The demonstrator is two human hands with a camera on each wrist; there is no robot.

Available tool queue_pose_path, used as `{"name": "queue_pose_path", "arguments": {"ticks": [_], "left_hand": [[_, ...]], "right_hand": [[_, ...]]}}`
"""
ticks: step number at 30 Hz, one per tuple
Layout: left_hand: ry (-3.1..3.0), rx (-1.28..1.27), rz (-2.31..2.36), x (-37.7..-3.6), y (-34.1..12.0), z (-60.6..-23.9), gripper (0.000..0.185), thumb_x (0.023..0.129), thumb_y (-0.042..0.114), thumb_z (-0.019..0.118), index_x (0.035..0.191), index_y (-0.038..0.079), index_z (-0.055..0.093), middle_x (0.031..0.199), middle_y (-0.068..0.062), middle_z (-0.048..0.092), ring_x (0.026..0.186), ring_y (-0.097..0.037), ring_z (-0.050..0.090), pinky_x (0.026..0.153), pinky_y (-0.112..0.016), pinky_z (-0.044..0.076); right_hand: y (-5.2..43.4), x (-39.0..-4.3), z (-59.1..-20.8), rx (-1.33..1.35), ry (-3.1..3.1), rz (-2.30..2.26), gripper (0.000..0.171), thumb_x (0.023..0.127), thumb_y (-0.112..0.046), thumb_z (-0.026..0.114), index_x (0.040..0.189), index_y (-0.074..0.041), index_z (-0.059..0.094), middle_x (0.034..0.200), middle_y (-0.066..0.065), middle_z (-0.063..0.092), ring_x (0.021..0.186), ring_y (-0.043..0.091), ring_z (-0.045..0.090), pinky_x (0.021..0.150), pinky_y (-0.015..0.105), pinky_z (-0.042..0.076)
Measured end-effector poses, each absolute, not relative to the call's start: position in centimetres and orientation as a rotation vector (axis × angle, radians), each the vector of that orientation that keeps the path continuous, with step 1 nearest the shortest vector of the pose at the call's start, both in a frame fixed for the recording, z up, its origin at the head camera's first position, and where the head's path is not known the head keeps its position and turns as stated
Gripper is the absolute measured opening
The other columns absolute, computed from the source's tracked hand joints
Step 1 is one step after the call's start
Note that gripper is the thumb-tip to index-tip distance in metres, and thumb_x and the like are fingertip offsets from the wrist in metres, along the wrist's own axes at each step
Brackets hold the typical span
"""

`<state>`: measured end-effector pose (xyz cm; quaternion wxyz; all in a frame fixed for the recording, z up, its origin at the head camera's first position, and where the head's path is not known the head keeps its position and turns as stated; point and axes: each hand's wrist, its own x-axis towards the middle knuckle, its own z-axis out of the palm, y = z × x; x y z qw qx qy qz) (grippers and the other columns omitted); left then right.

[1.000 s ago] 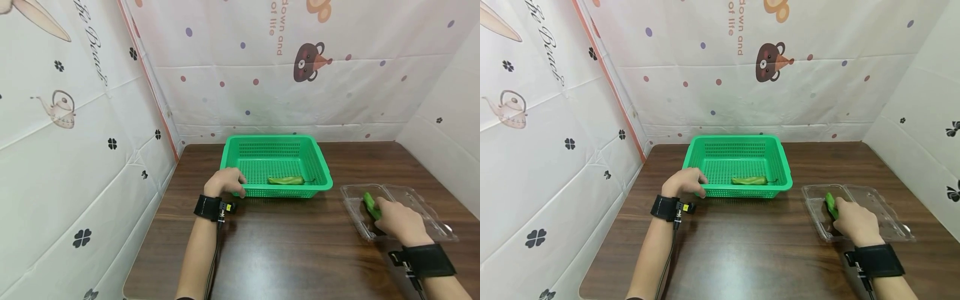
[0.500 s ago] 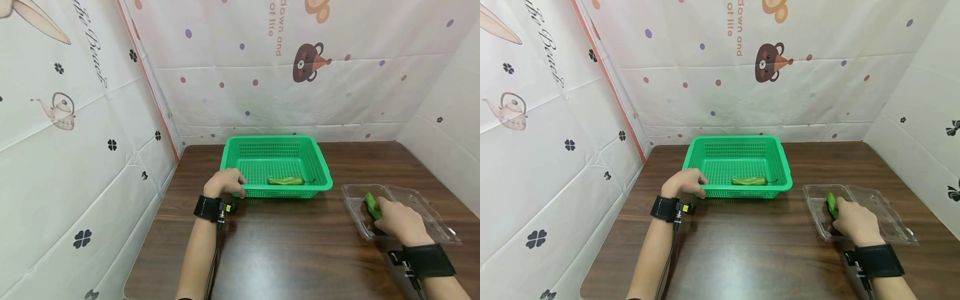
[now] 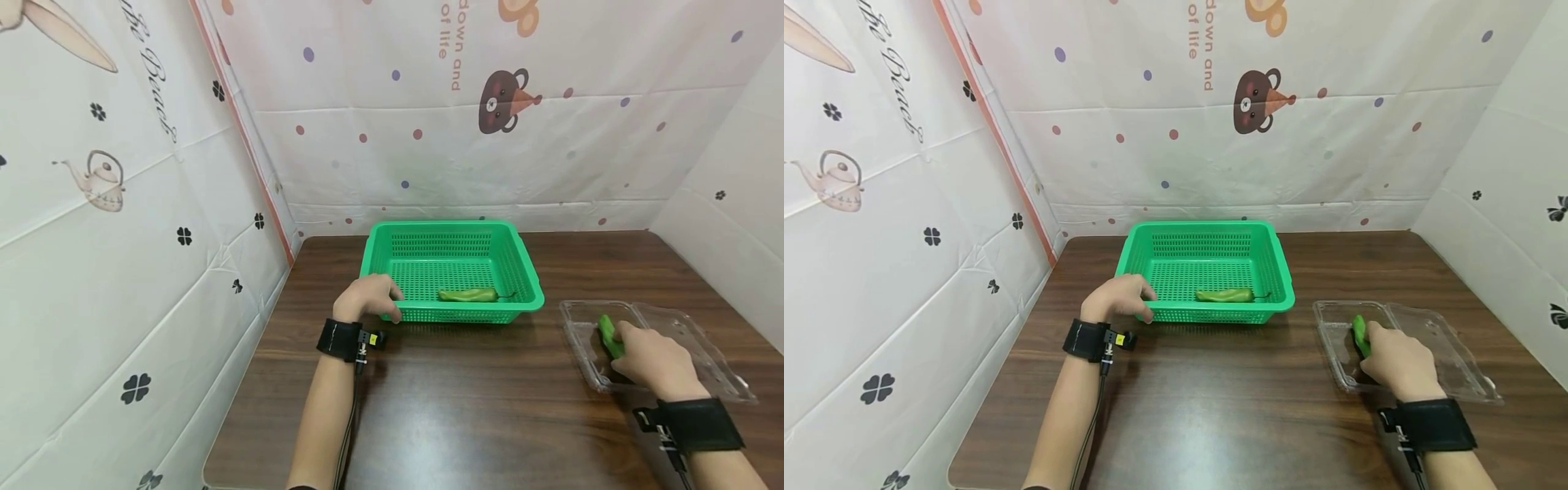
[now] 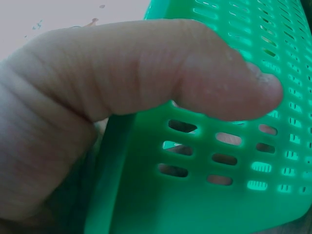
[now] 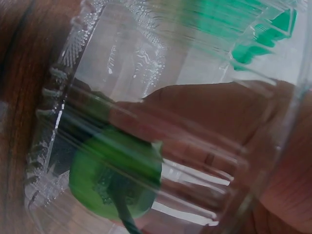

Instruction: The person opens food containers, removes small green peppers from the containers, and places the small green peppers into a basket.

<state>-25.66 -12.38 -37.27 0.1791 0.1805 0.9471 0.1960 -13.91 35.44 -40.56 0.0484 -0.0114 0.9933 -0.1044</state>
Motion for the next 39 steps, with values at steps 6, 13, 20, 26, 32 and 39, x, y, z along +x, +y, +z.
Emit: {"name": "queue_pose_path", "arguments": {"ticks": [6,13,20,26,32,39], "left_hand": [[2.667,0.51,0.548,-25.72,-12.35,-37.16,0.045,0.078,0.019,0.082,0.123,0.023,0.076,0.128,0.004,0.072,0.1,-0.018,0.07,0.082,-0.038,0.059],[2.67,0.511,0.546,-25.78,-12.3,-37.14,0.044,0.078,0.02,0.082,0.122,0.023,0.077,0.127,0.005,0.072,0.099,-0.018,0.07,0.08,-0.037,0.059],[2.672,0.5,0.552,-25.77,-12.27,-37.18,0.046,0.078,0.02,0.082,0.123,0.023,0.076,0.128,0.004,0.072,0.106,-0.021,0.07,0.083,-0.038,0.059],[2.668,0.49,0.578,-25.64,-12.38,-37.24,0.048,0.077,0.02,0.083,0.124,0.023,0.076,0.129,0.003,0.071,0.112,-0.023,0.069,0.085,-0.039,0.059],[2.678,0.481,0.577,-25.51,-12.28,-37.18,0.048,0.076,0.019,0.082,0.124,0.023,0.076,0.128,0.004,0.072,0.105,-0.019,0.069,0.079,-0.035,0.058],[2.674,0.48,0.593,-25.34,-12.32,-37.14,0.048,0.076,0.018,0.082,0.123,0.023,0.076,0.128,0.004,0.072,0.111,-0.022,0.068,0.08,-0.035,0.058]], "right_hand": [[35.38,-13.85,-40.54,-0.013,3.029,-0.32,0.044,0.079,-0.011,0.071,0.114,0.011,0.056,0.07,0.008,0.051,0.061,0.025,0.045,0.052,0.037,0.033],[35.44,-13.88,-40.66,0.011,3.018,-0.328,0.043,0.08,-0.011,0.07,0.114,0.01,0.055,0.071,0.009,0.051,0.061,0.025,0.046,0.052,0.038,0.034],[35.59,-14.0,-40.84,0.012,3.018,-0.321,0.044,0.079,-0.012,0.072,0.113,0.01,0.054,0.071,0.01,0.051,0.061,0.026,0.046,0.052,0.039,0.036],[35.68,-14.08,-41.08,-0.013,3.011,-0.315,0.042,0.079,-0.013,0.074,0.11,0.008,0.054,0.072,0.009,0.053,0.062,0.025,0.048,0.052,0.039,0.038],[35.54,-13.78,-41.18,-0.031,3.002,-0.313,0.037,0.08,-0.012,0.072,0.106,0.005,0.052,0.07,0.007,0.052,0.06,0.024,0.047,0.051,0.039,0.037],[35.28,-13.63,-41.01,-0.029,3.028,-0.299,0.033,0.08,-0.009,0.072,0.104,0.004,0.053,0.067,0.006,0.05,0.057,0.024,0.045,0.049,0.038,0.035]]}}
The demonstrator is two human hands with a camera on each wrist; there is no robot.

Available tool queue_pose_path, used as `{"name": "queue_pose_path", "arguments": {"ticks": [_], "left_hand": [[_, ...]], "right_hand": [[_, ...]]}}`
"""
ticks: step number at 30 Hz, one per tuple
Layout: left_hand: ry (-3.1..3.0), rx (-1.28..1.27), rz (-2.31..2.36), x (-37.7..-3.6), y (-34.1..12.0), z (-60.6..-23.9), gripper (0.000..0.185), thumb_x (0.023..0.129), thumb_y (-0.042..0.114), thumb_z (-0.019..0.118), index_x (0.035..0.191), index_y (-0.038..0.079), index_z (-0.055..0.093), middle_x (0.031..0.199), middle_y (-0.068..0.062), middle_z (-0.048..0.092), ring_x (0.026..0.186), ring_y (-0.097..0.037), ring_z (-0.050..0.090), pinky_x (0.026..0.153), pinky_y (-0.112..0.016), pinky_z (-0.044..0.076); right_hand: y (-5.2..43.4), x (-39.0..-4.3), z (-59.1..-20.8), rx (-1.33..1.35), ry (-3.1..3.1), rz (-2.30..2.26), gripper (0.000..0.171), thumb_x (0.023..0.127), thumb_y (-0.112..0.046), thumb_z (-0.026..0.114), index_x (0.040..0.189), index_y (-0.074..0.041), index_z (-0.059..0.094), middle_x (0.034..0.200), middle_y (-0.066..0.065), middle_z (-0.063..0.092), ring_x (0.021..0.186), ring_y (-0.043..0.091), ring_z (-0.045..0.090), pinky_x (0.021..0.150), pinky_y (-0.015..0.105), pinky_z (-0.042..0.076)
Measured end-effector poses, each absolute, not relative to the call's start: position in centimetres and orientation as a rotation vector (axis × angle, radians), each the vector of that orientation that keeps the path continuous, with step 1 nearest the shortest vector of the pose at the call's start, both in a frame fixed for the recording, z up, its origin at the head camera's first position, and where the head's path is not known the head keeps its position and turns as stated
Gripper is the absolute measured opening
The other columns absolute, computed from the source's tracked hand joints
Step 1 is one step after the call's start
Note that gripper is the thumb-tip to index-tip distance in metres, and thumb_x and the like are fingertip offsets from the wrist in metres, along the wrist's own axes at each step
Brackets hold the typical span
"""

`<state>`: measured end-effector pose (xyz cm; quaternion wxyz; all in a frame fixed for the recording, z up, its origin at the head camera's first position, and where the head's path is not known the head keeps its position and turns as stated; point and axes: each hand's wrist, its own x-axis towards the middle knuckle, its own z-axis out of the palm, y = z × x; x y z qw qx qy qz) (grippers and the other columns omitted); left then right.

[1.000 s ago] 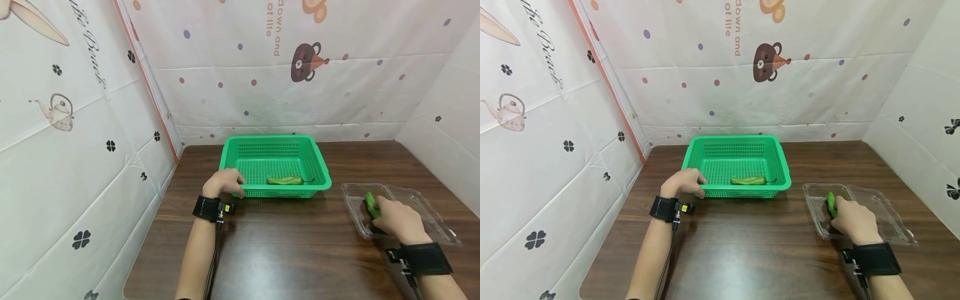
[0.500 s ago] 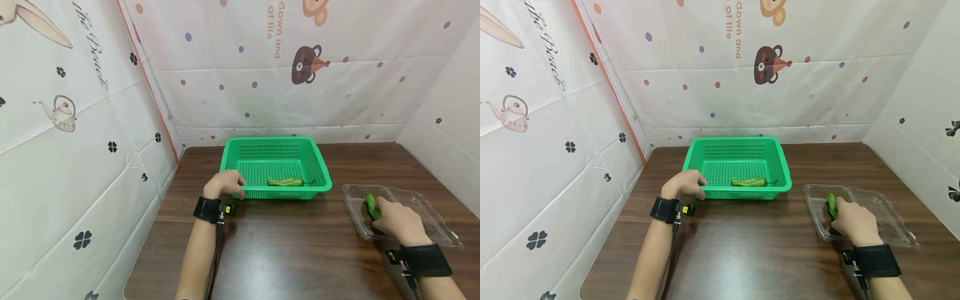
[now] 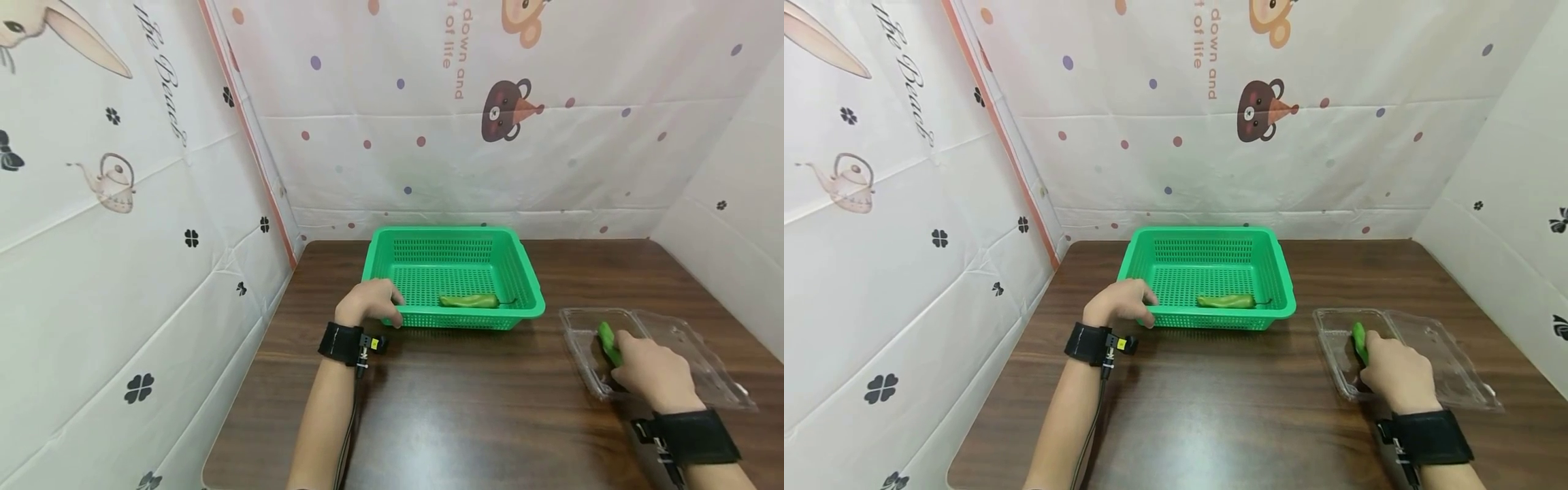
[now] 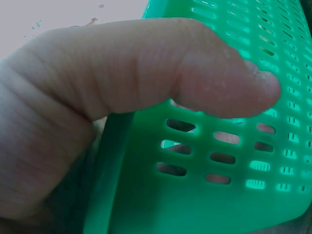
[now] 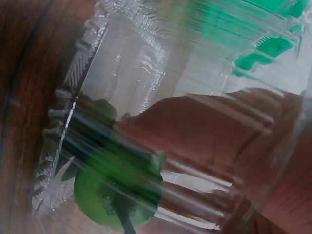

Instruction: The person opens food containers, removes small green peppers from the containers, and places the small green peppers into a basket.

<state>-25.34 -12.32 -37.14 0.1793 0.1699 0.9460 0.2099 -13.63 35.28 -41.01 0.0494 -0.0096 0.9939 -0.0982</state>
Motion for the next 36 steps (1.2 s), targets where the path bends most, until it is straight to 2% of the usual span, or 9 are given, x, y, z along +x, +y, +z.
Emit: {"name": "queue_pose_path", "arguments": {"ticks": [7,11,14,20,29,36], "left_hand": [[2.669,0.497,0.607,-25.5,-12.3,-37.4,0.048,0.075,0.017,0.081,0.123,0.022,0.077,0.128,0.004,0.072,0.109,-0.02,0.069,0.079,-0.034,0.057],[2.664,0.5,0.602,-25.5,-12.3,-37.5,0.049,0.075,0.017,0.081,0.123,0.022,0.077,0.128,0.003,0.072,0.108,-0.019,0.069,0.08,-0.034,0.057],[2.666,0.499,0.595,-25.5,-12.3,-37.5,0.048,0.075,0.017,0.081,0.123,0.023,0.076,0.13,0.003,0.071,0.112,-0.021,0.069,0.084,-0.037,0.058],[2.669,0.502,0.584,-25.6,-12.2,-37.4,0.049,0.076,0.017,0.081,0.124,0.023,0.076,0.132,0.002,0.07,0.114,-0.022,0.068,0.089,-0.04,0.058],[2.667,0.493,0.584,-25.6,-12.3,-37.5,0.048,0.076,0.017,0.081,0.124,0.023,0.076,0.132,0.002,0.07,0.116,-0.023,0.068,0.09,-0.042,0.058],[2.678,0.496,0.564,-25.7,-12.3,-37.5,0.047,0.077,0.019,0.081,0.123,0.024,0.076,0.131,0.004,0.071,0.115,-0.023,0.067,0.09,-0.041,0.058]], "right_hand": [[34.9,-13.7,-41.1,-0.033,3.014,-0.276,0.035,0.082,-0.013,0.074,0.105,0.005,0.055,0.069,0.007,0.052,0.06,0.025,0.047,0.051,0.039,0.036],[34.8,-13.7,-41.1,-0.05,3.061,-0.269,0.05,0.08,-0.014,0.076,0.117,0.01,0.052,0.071,0.009,0.057,0.06,0.025,0.05,0.049,0.041,0.039],[34.7,-13.7,-41.1,-0.036,3.096,-0.283,0.052,0.081,-0.017,0.076,0.117,0.011,0.05,0.071,0.01,0.057,0.059,0.025,0.051,0.048,0.041,0.039],[34.2,-13.6,-41.0,0.038,3.172,-0.319,0.045,0.085,-0.023,0.071,0.11,0.009,0.052,0.067,0.009,0.05,0.056,0.025,0.045,0.047,0.037,0.032],[33.1,-13.5,-40.3,0.075,3.349,-0.414,0.039,0.087,-0.021,0.057,0.112,0.008,0.053,0.063,0.007,0.048,0.05,0.023,0.041,0.043,0.035,0.026],[32.7,-14.2,-38.7,-0.007,3.417,-0.477,0.04,0.088,-0.021,0.061,0.116,0.008,0.056,0.067,0.01,0.053,0.052,0.022,0.043,0.042,0.034,0.027]]}}
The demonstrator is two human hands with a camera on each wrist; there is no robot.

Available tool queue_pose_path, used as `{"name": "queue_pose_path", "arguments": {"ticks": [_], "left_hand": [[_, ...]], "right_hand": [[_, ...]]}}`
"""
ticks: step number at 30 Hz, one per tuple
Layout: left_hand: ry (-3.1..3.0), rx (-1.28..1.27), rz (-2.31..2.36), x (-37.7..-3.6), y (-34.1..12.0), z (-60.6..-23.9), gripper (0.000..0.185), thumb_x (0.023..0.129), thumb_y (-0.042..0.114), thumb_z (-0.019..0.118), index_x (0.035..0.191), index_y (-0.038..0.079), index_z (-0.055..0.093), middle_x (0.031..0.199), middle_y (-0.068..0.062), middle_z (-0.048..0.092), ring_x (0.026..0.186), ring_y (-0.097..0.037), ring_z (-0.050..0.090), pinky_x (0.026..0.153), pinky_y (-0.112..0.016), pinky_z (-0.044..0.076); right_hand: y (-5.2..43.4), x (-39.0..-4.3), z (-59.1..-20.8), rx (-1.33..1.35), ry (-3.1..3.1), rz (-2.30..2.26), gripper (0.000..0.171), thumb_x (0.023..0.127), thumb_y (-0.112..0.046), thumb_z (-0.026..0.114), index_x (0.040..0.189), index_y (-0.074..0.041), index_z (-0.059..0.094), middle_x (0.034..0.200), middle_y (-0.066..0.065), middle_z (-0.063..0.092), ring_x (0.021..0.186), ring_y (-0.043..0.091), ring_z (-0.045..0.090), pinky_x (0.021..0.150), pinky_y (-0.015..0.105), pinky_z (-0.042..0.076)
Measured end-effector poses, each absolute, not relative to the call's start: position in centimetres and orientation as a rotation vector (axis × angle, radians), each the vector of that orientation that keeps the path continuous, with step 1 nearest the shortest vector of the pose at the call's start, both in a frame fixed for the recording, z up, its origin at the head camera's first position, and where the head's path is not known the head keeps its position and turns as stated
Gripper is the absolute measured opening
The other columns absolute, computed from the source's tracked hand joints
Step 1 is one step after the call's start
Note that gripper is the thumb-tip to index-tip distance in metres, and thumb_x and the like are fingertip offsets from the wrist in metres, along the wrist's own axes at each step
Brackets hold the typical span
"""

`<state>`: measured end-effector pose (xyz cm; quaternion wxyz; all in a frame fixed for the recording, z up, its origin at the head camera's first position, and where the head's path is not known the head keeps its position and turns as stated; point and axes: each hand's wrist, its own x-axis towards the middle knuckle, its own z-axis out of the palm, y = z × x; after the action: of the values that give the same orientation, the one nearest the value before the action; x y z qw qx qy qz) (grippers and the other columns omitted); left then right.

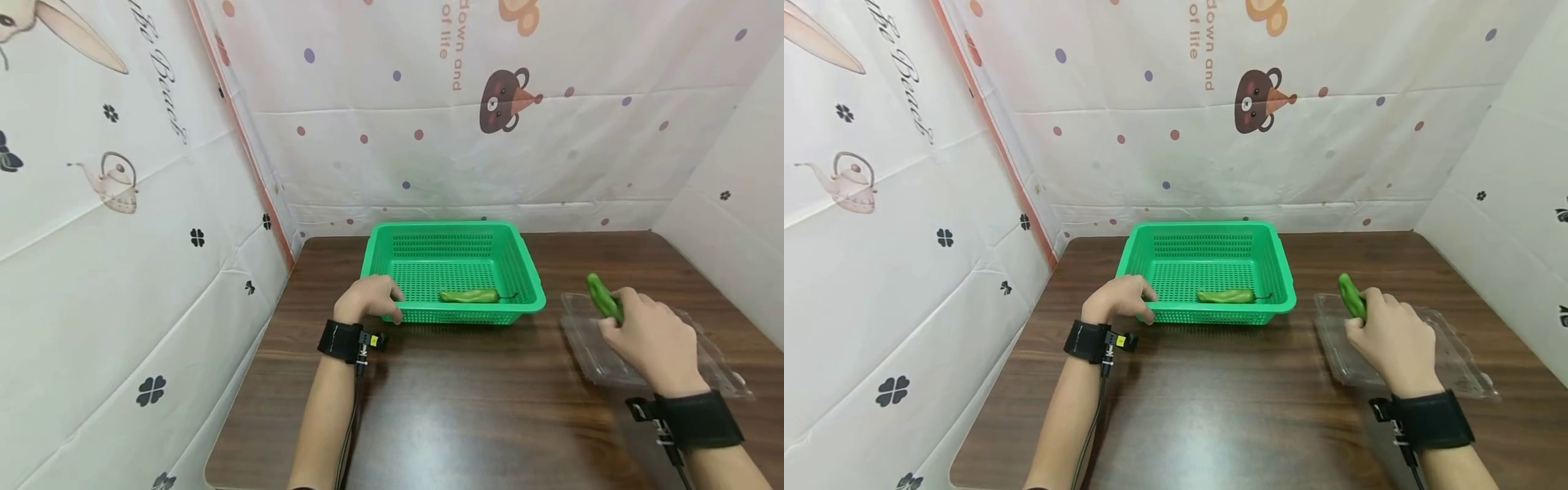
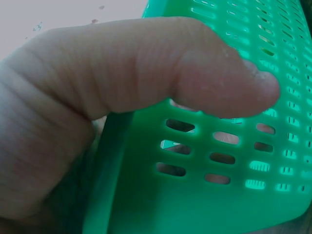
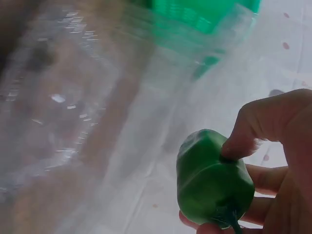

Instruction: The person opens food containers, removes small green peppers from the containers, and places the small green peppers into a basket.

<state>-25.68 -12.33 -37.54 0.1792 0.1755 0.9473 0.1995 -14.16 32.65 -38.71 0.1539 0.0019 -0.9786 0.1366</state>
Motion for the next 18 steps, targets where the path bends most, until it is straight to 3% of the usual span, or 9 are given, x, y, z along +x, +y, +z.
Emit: {"name": "queue_pose_path", "arguments": {"ticks": [6,13,18], "left_hand": [[2.69,0.499,0.554,-25.7,-12.5,-37.6,0.046,0.077,0.02,0.082,0.122,0.025,0.077,0.129,0.005,0.071,0.112,-0.021,0.068,0.089,-0.041,0.058],[2.684,0.495,0.554,-25.5,-12.6,-37.7,0.046,0.077,0.02,0.082,0.122,0.026,0.077,0.131,0.005,0.071,0.109,-0.02,0.069,0.088,-0.04,0.058],[2.677,0.5,0.563,-25.5,-12.5,-37.6,0.047,0.078,0.02,0.082,0.124,0.025,0.076,0.131,0.004,0.071,0.107,-0.019,0.069,0.086,-0.039,0.058]], "right_hand": [[31.3,-15.2,-37.3,0.07,-2.73,0.407,0.037,0.085,-0.015,0.061,0.118,0.001,0.061,0.076,0.013,0.061,0.057,0.024,0.048,0.041,0.033,0.029],[29.5,-16.7,-36.6,0.165,-2.65,0.374,0.036,0.084,-0.011,0.063,0.118,-0.002,0.066,0.094,0.019,0.067,0.078,0.038,0.056,0.043,0.043,0.039],[28.5,-17.6,-36.2,0.201,-2.641,0.382,0.037,0.084,-0.011,0.063,0.12,-0.003,0.065,0.1,0.02,0.066,0.086,0.04,0.055,0.044,0.046,0.04]]}}
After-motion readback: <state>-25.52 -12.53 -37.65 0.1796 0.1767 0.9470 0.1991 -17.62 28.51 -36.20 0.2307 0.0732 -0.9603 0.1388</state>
